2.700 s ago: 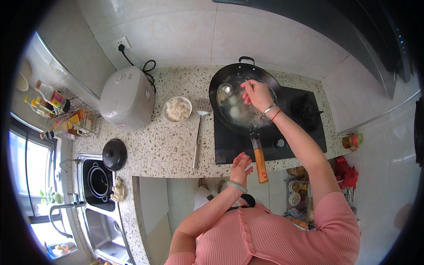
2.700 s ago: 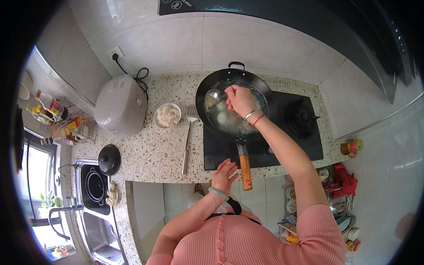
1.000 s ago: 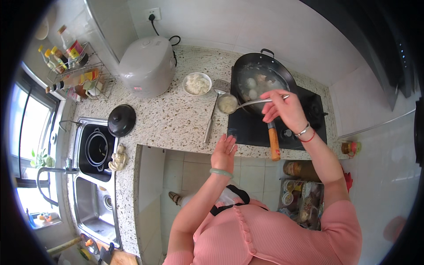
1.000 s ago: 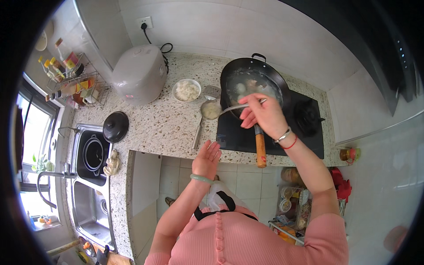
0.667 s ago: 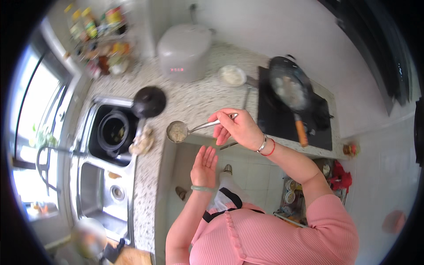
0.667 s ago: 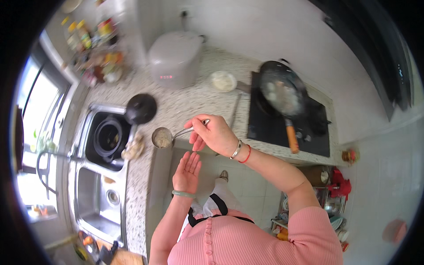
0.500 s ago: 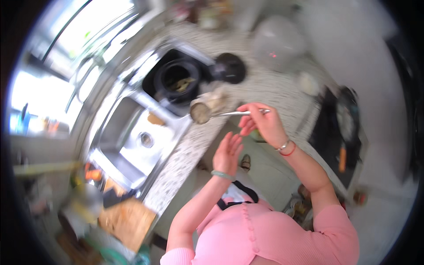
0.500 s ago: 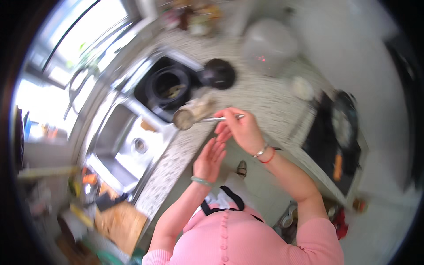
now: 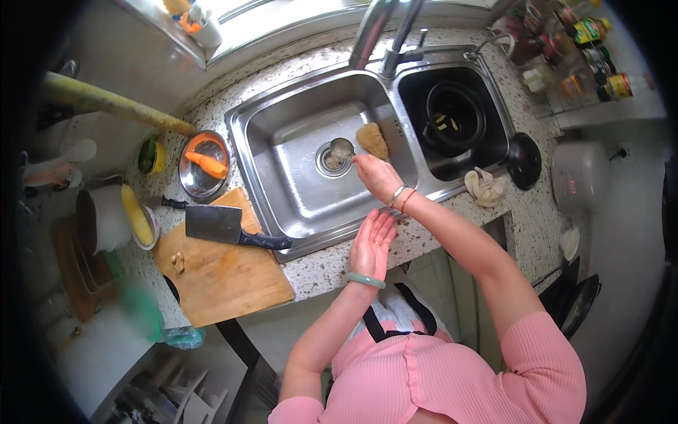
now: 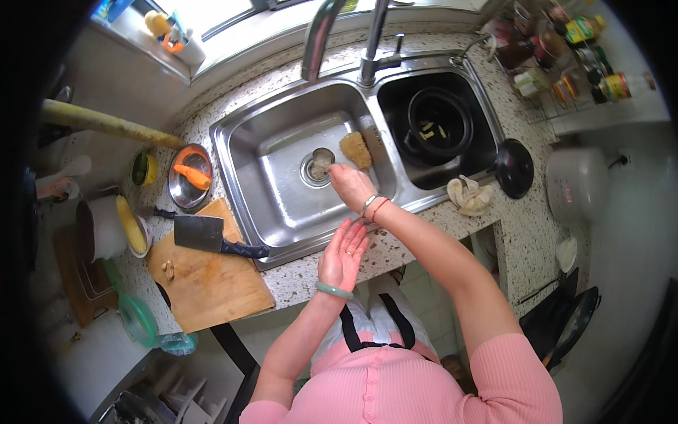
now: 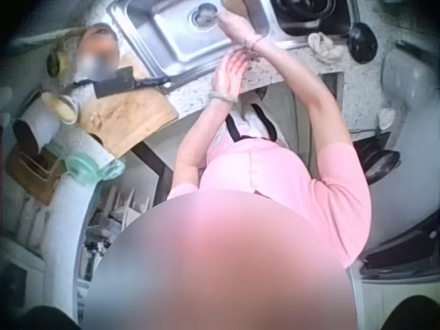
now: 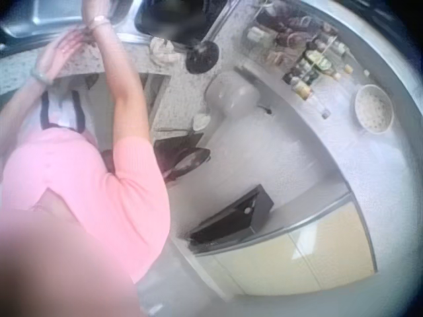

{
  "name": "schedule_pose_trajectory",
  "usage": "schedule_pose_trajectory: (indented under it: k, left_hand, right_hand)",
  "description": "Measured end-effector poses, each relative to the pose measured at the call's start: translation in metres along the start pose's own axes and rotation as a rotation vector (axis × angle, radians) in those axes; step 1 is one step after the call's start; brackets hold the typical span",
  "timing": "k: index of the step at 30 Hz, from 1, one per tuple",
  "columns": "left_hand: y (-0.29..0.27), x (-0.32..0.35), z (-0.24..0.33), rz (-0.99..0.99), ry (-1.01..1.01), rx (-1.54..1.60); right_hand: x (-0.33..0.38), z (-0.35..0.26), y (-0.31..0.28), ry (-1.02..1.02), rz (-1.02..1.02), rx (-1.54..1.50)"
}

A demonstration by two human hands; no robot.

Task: The person retrieves ginger from a storage rack, washes it under running water, and peels it by hand. They then chop the ginger on a cutting board using a knife and add the pieces to a boiling pot on the stove.

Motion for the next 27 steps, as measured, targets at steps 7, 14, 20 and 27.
schedule_pose_trajectory:
  k: [7, 14, 20, 27]
  left_hand:
    - [-0.015, -0.019, 0.026, 0.06, 0.042, 0.042]
    - [-0.016, -0.036, 0.035, 0.075, 0.052, 0.045]
    - [-0.022, -0.042, 0.04, 0.095, 0.052, 0.043]
    - [-0.029, -0.038, 0.033, 0.072, 0.022, 0.028]
  right_hand:
    - [0.017, -0.015, 0.071, -0.477, -0.416, 0.459]
    - [0.012, 0.005, 0.064, -0.399, -0.252, 0.496]
    - [-0.009, 0.029, 0.07, -0.107, -0.177, 0.316]
    - [0.024, 0.078, 0.13, -0.001, -0.654, 0.501]
Point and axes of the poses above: each hand's wrist, its own x-axis away from the middle knuckle, its own y-axis out of the palm, z = x × y, the point moved 9 cm from there along -x, towards the middle knuckle, and after that the axes turned 3 degrees about z, right-handed, at the moved point
